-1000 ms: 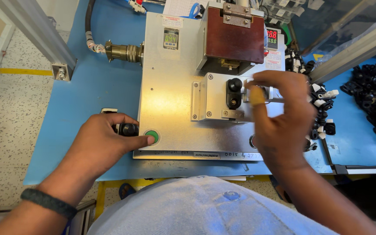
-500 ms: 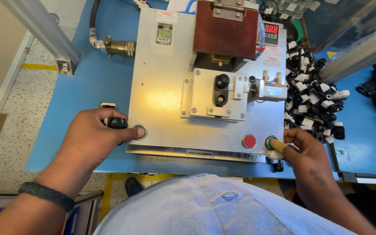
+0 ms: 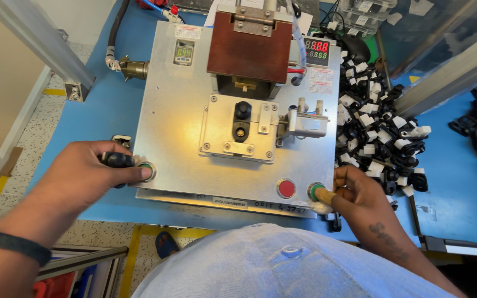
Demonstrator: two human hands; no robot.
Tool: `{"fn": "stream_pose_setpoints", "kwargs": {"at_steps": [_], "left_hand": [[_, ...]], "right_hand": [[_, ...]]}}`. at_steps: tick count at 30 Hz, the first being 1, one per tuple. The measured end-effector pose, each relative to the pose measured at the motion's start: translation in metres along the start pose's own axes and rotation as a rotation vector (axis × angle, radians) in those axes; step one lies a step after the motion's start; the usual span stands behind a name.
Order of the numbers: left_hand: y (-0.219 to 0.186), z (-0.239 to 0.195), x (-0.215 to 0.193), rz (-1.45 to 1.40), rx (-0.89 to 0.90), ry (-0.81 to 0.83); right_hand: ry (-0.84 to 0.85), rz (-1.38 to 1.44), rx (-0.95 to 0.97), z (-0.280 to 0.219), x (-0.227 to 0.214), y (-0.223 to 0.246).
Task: The person repeatedly places small black plastic parts into a machine, presses a green button to activate it, and removes the processed parts. The person handles the parts one at a time and places them into a pile on the table.
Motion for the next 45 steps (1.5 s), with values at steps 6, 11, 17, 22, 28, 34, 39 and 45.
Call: {"fn": "stream_pose_setpoints", "kwargs": {"at_steps": [6,11,17,22,28,34,39,45], "left_hand": [[-0.013,-0.007,0.003,0.337,-0.070,-0.059],[-0.041,-0.026,0.014,0.289,0.177,-0.376],[-0.103,-0.019,0.046,0.149,0.655,-0.312],[-0.131,-0.005,0.060,0.247,0.822,-0.205],[-0.142,0.010,0.058,0.389,0.944,-0.139],[-0.126,0.019,0.052,0.201,1.141,-0.297],[-0.107,0.024,-0.004,-0.014,1.253,-0.524],[-0.011,0.010,-0.050,-0.338,0.394,-0.209]], "right_hand": [[0.054,-0.080,-0.092,0.018,-0.017,-0.010],[-0.505,-0.298,-0.342,0.041,-0.038,-0.014],[-0.486,-0.364,-0.394,0.057,-0.048,-0.006],[-0.267,0.189,-0.369,0.023,-0.068,0.022],[-0.123,0.372,-0.520,-0.041,-0.035,0.083],[-0.099,0.214,-0.656,-0.062,0.032,0.128],[-0.538,-0.206,-1.050,-0.071,0.076,0.132],[-0.826,-0.418,-1.112,-0.076,0.116,0.096]]}}
Point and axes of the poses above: each hand's wrist, its own z-axis towards the middle knuckle, its own x-axis out of the palm, y = z × x, the point moved 1 cm from there along z, towards the middle knuckle, and after that the axes turned 15 degrees about x, right-handed, at the moved point
